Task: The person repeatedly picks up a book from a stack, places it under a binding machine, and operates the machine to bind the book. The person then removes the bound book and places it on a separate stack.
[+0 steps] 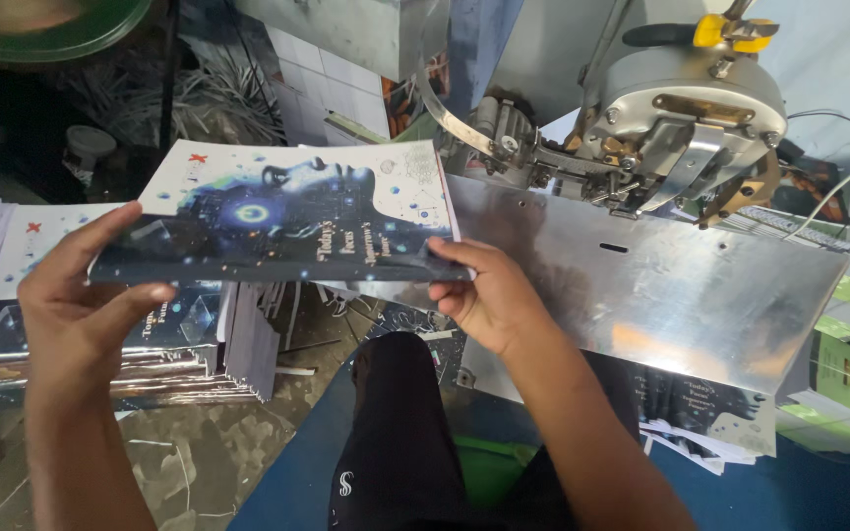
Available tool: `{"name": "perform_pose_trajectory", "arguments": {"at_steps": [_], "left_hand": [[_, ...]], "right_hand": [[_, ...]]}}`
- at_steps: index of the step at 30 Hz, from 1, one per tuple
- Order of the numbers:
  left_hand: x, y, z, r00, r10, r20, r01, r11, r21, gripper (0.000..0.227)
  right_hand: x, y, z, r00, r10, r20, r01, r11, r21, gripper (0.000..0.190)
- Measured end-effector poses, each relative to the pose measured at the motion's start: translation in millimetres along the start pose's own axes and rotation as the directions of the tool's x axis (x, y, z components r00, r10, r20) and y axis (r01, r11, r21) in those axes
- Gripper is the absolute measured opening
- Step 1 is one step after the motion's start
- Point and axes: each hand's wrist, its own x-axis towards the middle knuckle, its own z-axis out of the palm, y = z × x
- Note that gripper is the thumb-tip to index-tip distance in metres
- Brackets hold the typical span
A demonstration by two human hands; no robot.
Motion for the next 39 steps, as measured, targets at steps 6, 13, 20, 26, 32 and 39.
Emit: {"name": "perform_pose_trajectory", "arguments": {"at_steps": [6, 13, 20, 26, 32, 39], "left_hand": [[24, 6, 11, 0.985, 0.164, 0.049, -0.167, 0.985, 0.049, 0.032], [42, 26, 22, 0.992, 0.115, 0.048, -0.115, 0.993, 0.001, 0.03], [52, 35, 24, 0.99, 0.135, 0.034, -0.136, 0.99, 0.029, 0.03], [61, 8, 3, 0.993, 0.091, 0.074, -0.074, 0.976, -0.207, 0.027], [103, -36, -41, 0.981, 0.09, 0.174, -0.037, 0.957, -0.287, 0.036], [184, -51, -64, 0.942, 0.086, 0.325, -0.027, 0.983, -0.182, 0.03]], "right_hand": [[2, -16, -4, 0.991, 0.13, -0.02, -0.129, 0.991, 0.027, 0.024], [-18, -35, -3, 0.989, 0.131, 0.073, -0.111, 0.967, -0.231, 0.053], [-38, -25, 4, 0.987, -0.149, -0.064, 0.097, 0.859, -0.502, 0.072], [-39, -15, 0, 0.96, -0.209, 0.186, 0.275, 0.825, -0.494, 0.057], [-27, 0, 11, 0.875, -0.285, 0.391, 0.446, 0.788, -0.423, 0.036], [8, 6, 33, 0.767, -0.407, 0.495, 0.62, 0.667, -0.413, 0.036]]}}
